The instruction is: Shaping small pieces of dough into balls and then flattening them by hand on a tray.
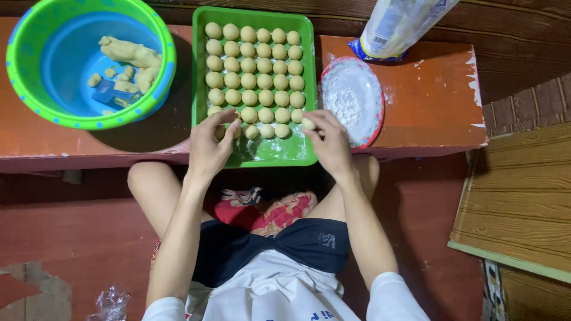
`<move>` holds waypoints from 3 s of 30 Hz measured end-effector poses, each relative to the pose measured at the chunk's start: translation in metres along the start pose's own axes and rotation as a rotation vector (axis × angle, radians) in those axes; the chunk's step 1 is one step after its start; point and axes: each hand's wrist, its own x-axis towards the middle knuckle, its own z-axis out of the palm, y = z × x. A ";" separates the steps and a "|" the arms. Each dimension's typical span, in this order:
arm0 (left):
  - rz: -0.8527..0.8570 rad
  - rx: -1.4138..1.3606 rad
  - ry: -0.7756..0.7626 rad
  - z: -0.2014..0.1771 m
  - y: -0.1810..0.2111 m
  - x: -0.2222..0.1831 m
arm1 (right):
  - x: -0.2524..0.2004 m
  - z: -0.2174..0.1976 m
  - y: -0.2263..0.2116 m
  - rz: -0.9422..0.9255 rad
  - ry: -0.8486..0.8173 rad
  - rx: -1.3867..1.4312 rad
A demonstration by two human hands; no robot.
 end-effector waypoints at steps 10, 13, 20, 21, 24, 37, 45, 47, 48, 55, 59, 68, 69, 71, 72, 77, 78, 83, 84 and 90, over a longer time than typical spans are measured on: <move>0.114 -0.059 0.103 -0.003 -0.012 -0.009 | -0.006 0.029 0.033 -0.249 -0.040 -0.618; 0.151 -0.043 0.072 -0.003 -0.013 -0.009 | -0.008 0.025 0.027 -0.244 -0.054 -0.655; 0.148 -0.042 0.078 -0.003 -0.012 -0.008 | -0.013 0.016 0.004 -0.123 0.073 -0.685; 0.140 -0.047 0.075 -0.002 -0.012 -0.008 | -0.015 0.017 0.002 -0.071 0.051 -0.694; 0.129 -0.050 0.057 -0.003 -0.008 -0.009 | -0.012 0.019 0.004 -0.028 0.011 -0.690; 0.130 -0.050 0.029 -0.002 -0.008 -0.012 | -0.011 0.027 -0.003 0.047 0.067 -0.726; 0.132 -0.015 0.016 -0.003 -0.006 -0.012 | -0.012 0.028 -0.010 0.025 0.064 -0.709; 0.132 -0.016 0.014 -0.002 -0.007 -0.011 | -0.012 0.027 -0.010 0.017 0.063 -0.709; 0.131 -0.018 0.012 -0.002 -0.007 -0.011 | -0.012 0.027 -0.010 0.011 0.061 -0.708; 0.125 -0.025 0.019 -0.004 -0.006 -0.012 | -0.016 0.029 -0.005 0.009 0.121 -0.742; 0.145 -0.013 0.017 -0.003 -0.006 -0.013 | -0.014 0.028 -0.009 0.053 0.125 -0.732; 0.149 0.007 0.014 -0.002 -0.008 -0.015 | -0.013 0.030 -0.007 0.116 0.066 -0.719; 0.143 0.006 0.012 -0.002 -0.007 -0.014 | -0.013 0.029 -0.007 0.130 0.067 -0.712; 0.162 0.021 0.020 0.000 -0.012 -0.014 | -0.012 0.031 -0.002 0.123 0.074 -0.715; 0.178 0.035 0.023 0.001 -0.014 -0.014 | -0.013 0.032 0.001 0.122 0.078 -0.718; 0.175 0.070 0.024 0.001 -0.012 -0.014 | -0.018 0.031 -0.002 0.084 0.111 -0.722; 0.168 0.078 0.027 0.002 -0.012 -0.014 | -0.020 0.031 -0.002 0.063 0.137 -0.725; 0.157 0.108 0.029 0.004 -0.014 -0.015 | -0.026 0.034 0.006 0.001 0.157 -0.720; 0.165 0.103 0.028 0.004 -0.015 -0.015 | -0.026 0.035 0.010 -0.016 0.176 -0.732; 0.263 -0.043 0.127 0.001 -0.008 -0.012 | -0.024 0.031 0.021 -0.072 0.271 -0.600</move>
